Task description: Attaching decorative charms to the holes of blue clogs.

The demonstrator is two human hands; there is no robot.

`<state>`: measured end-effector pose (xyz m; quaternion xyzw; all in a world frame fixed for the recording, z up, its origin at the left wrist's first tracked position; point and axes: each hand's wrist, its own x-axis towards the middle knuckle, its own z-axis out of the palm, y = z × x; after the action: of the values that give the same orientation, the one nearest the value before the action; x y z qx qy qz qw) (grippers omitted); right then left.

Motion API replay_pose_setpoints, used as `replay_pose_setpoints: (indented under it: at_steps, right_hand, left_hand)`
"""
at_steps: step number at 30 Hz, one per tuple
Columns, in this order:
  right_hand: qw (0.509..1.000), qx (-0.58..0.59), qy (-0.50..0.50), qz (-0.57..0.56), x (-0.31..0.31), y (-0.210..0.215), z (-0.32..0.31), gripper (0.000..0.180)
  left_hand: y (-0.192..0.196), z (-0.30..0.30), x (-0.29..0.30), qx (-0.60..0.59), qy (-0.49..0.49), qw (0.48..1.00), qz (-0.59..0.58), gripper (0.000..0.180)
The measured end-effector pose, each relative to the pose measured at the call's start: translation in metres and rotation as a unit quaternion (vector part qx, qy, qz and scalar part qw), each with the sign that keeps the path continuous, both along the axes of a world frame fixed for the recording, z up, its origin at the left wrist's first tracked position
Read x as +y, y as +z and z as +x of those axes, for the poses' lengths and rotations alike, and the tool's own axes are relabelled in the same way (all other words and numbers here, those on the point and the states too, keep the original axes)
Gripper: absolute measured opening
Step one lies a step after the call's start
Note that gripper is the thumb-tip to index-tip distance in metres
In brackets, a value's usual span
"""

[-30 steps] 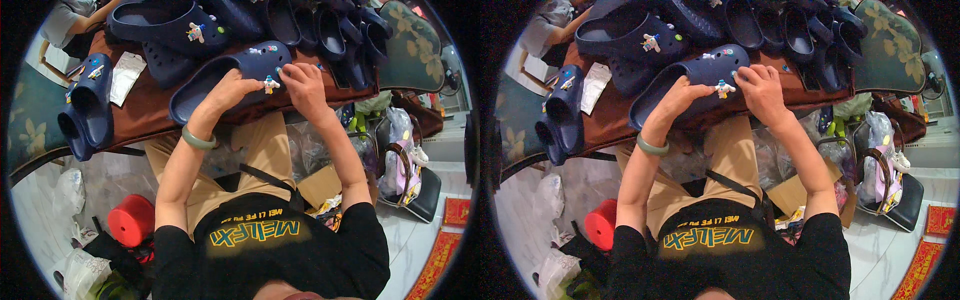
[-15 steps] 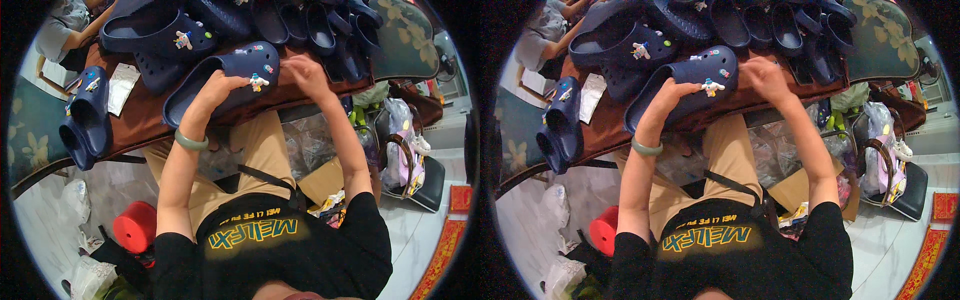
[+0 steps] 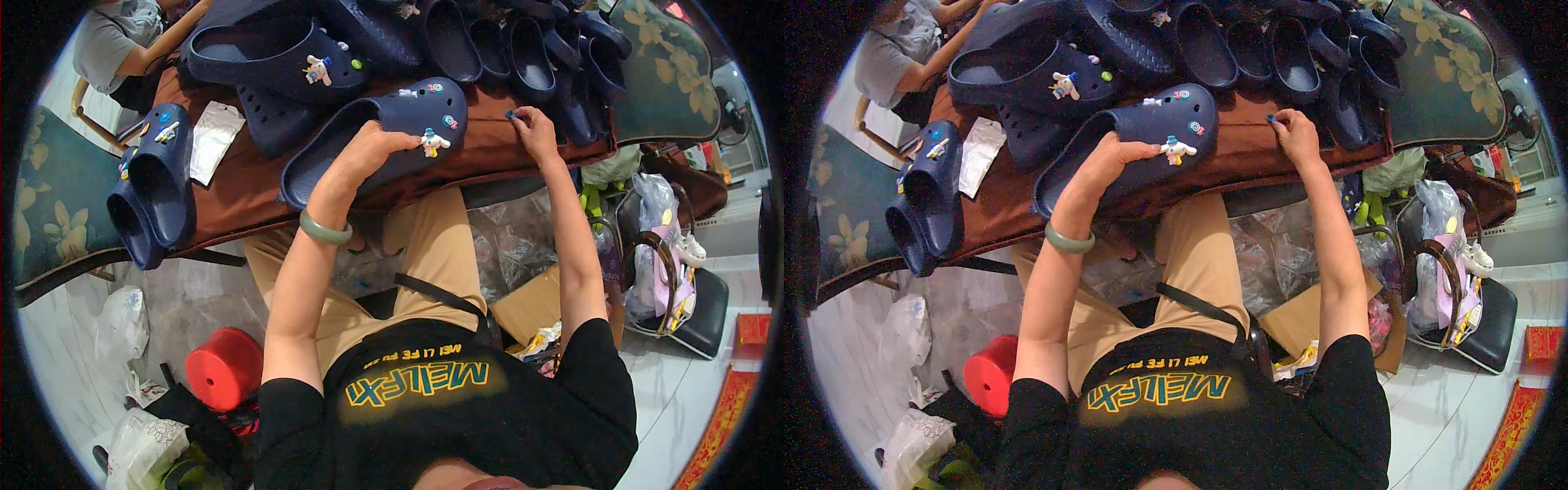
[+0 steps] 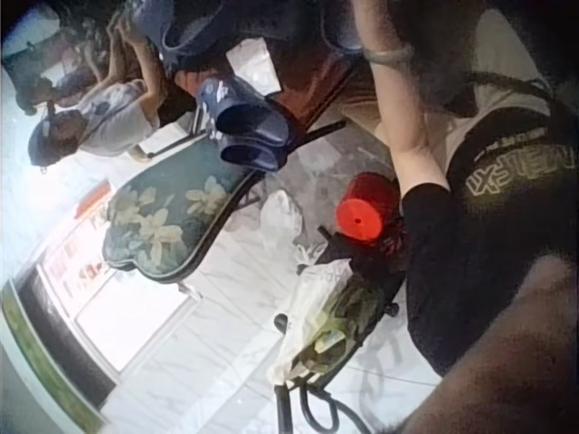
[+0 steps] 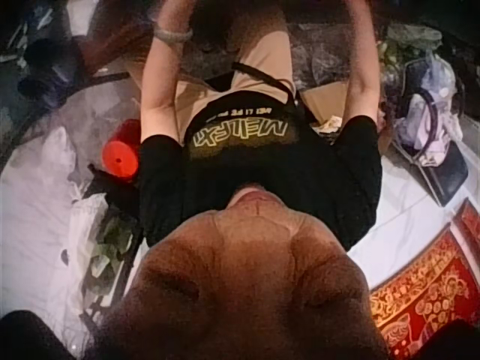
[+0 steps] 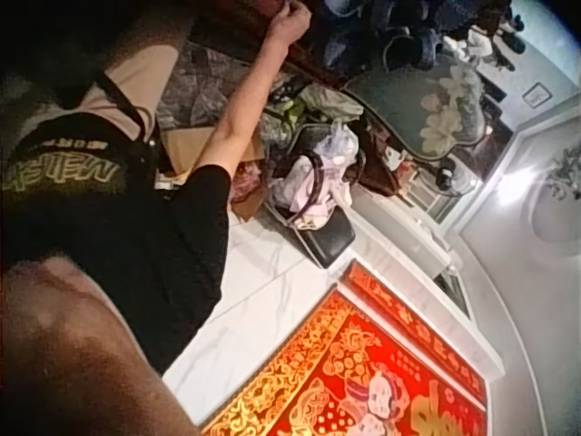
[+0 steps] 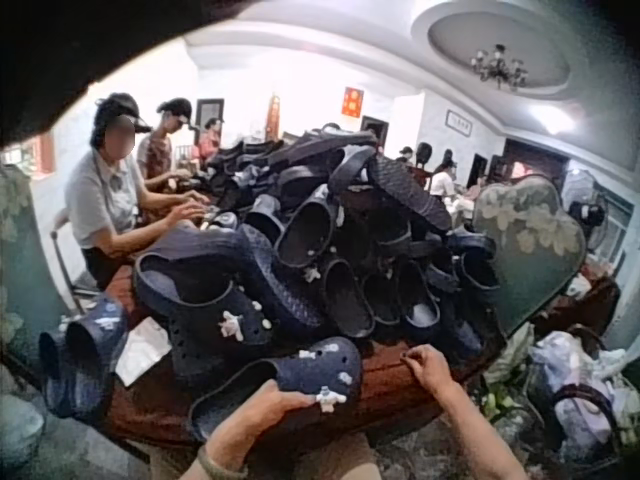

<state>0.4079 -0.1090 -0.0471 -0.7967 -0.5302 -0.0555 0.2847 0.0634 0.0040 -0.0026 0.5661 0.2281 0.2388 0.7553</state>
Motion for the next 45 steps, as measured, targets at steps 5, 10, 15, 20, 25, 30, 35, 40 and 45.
replay_pose_setpoints:
  at_steps: [5,10,15,20,25,30,35,40,45]
  right_hand:
    - [0.986,0.155,0.04,0.04,0.012,0.02,-0.035,0.015]
    - [0.972,0.128,0.127,0.151,0.026,0.046,-0.1,0.012]
    - [0.971,-0.005,0.175,0.162,0.034,0.05,-0.124,0.013]
    - [0.953,-0.128,0.231,0.149,0.032,0.054,-0.128,0.02]
    - [0.952,-0.167,0.242,0.088,0.022,0.062,-0.128,0.026]
    - [0.941,-0.178,0.287,0.009,0.027,0.075,-0.131,0.033]
    - [0.932,-0.192,0.295,-0.085,0.031,0.091,-0.131,0.034]
    - [0.948,-0.047,0.305,-0.084,0.038,0.075,-0.121,0.039]
    - [0.95,-0.072,0.292,-0.08,0.032,0.078,-0.126,0.043]
  left_hand:
    - [-0.005,-0.001,0.005,0.008,-0.018,1.0,-0.014,0.041]
    - [-0.01,-0.001,0.005,-0.019,-0.021,1.0,0.01,0.039]
    - [-0.012,0.001,0.005,-0.028,-0.027,0.998,0.055,0.036]
    - [-0.014,0.003,0.006,-0.001,-0.022,0.998,0.066,0.032]
    - [-0.019,0.005,0.008,-0.07,-0.052,0.995,0.042,0.036]
    - [-0.015,-0.002,0.005,-0.05,-0.035,0.992,0.11,0.023]
    - [-0.023,0.011,-0.001,0.008,-0.022,0.984,0.179,0.029]
    - [-0.02,0.003,0.002,0.061,-0.02,0.977,0.203,0.029]
    - [-0.023,0.007,0.007,0.058,-0.004,0.984,0.171,0.029]
